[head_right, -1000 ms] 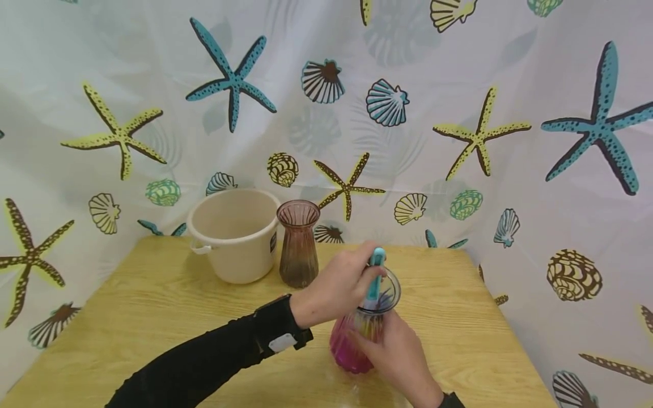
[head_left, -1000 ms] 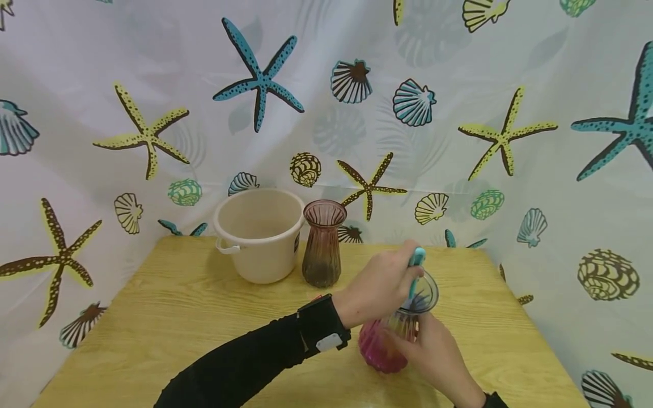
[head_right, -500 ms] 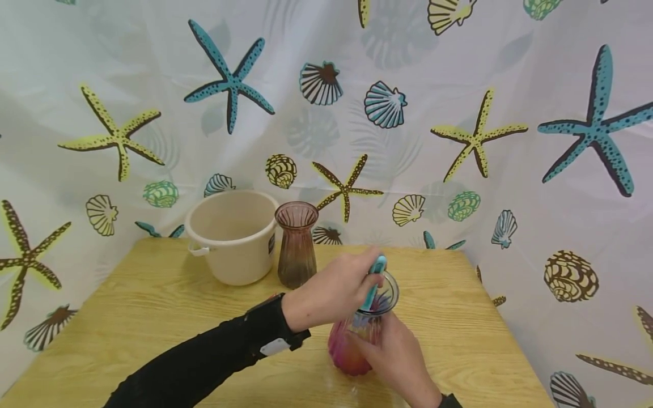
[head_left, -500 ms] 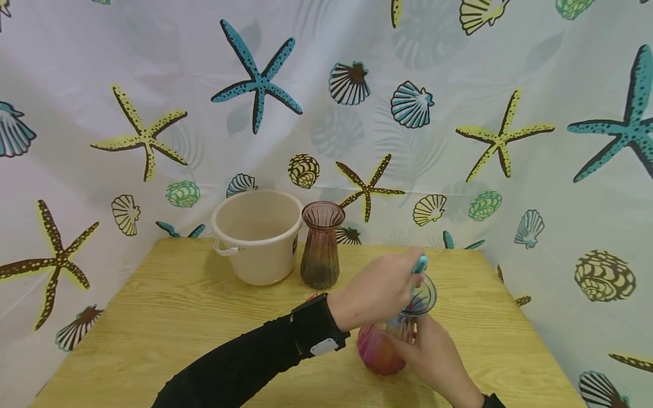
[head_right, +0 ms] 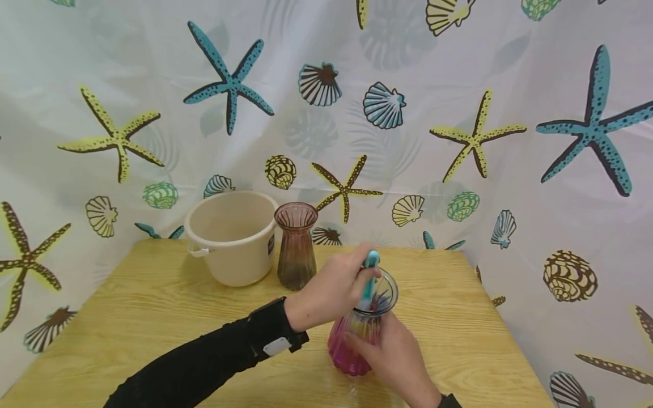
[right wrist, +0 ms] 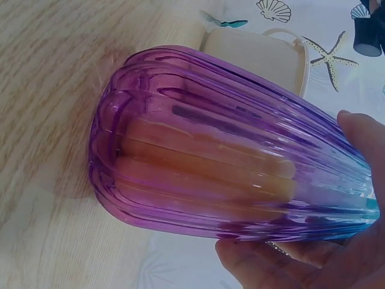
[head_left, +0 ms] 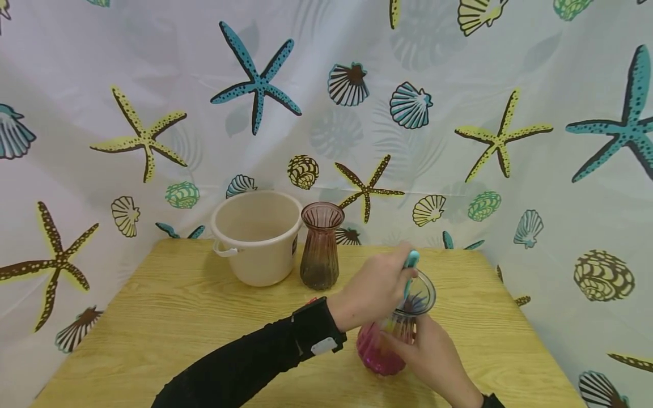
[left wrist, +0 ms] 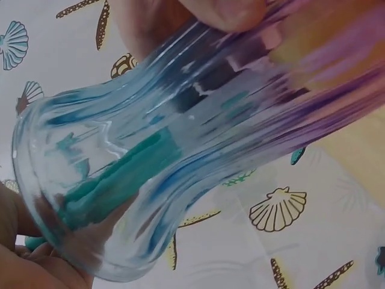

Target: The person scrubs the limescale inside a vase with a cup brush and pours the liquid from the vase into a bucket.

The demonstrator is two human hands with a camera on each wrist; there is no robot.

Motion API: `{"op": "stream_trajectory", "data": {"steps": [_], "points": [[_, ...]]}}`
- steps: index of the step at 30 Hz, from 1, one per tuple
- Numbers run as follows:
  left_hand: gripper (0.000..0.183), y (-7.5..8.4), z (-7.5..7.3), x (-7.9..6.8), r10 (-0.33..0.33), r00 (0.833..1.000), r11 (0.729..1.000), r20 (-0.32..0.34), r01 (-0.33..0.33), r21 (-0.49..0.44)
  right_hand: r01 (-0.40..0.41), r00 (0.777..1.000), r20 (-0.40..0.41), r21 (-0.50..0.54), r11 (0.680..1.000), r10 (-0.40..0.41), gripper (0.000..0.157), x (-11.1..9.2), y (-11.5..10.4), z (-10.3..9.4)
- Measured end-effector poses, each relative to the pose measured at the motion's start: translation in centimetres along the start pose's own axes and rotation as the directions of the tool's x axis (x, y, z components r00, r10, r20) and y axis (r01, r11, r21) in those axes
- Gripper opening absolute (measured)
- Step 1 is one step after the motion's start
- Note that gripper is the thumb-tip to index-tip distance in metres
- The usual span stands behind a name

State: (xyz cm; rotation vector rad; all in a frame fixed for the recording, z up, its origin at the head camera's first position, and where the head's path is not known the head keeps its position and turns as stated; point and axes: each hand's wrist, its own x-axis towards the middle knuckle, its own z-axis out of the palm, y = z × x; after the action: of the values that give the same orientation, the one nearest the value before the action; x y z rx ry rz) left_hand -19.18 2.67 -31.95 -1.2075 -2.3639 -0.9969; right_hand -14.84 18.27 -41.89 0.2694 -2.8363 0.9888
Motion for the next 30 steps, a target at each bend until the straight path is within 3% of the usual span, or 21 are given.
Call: {"op": "stream_trajectory", "data": {"steps": [9,13,18,23,30], "points": [[0.005,-0.3,0.4,0.3,-0.057,0.998,0.991,-0.028,0.054,-0.121,-0.029,1.0,0.009,0.005,1.0,0.029,0.076,-0.1,0.1,0.1],[0.007,-0.1,0.3,0.5,-0.046,0.999,0.996,-0.001,0.046,-0.079,-0.016,1.0,0.007,0.013,1.0,0.016,0.076,-0.2,0.2,0.0],[0.01,0.8,-0.2,0.6,0.001,0.997,1.0,0.082,0.0,-0.007,0.01,1.0,-0.002,0.029,1.0,-0.01,0.071,-0.1,0.2,0.0],[0.014,1.5,-0.7,0.4,0.024,0.991,1.0,0.135,-0.025,0.008,0.03,1.0,-0.007,0.028,0.999,-0.029,0.067,-0.1,0.2,-0.1],[0.012,1.3,-0.6,-0.1,0.053,0.993,0.998,0.105,-0.054,0.012,0.026,1.0,-0.015,0.037,0.999,-0.025,0.061,-0.1,0.3,-0.1]]}}
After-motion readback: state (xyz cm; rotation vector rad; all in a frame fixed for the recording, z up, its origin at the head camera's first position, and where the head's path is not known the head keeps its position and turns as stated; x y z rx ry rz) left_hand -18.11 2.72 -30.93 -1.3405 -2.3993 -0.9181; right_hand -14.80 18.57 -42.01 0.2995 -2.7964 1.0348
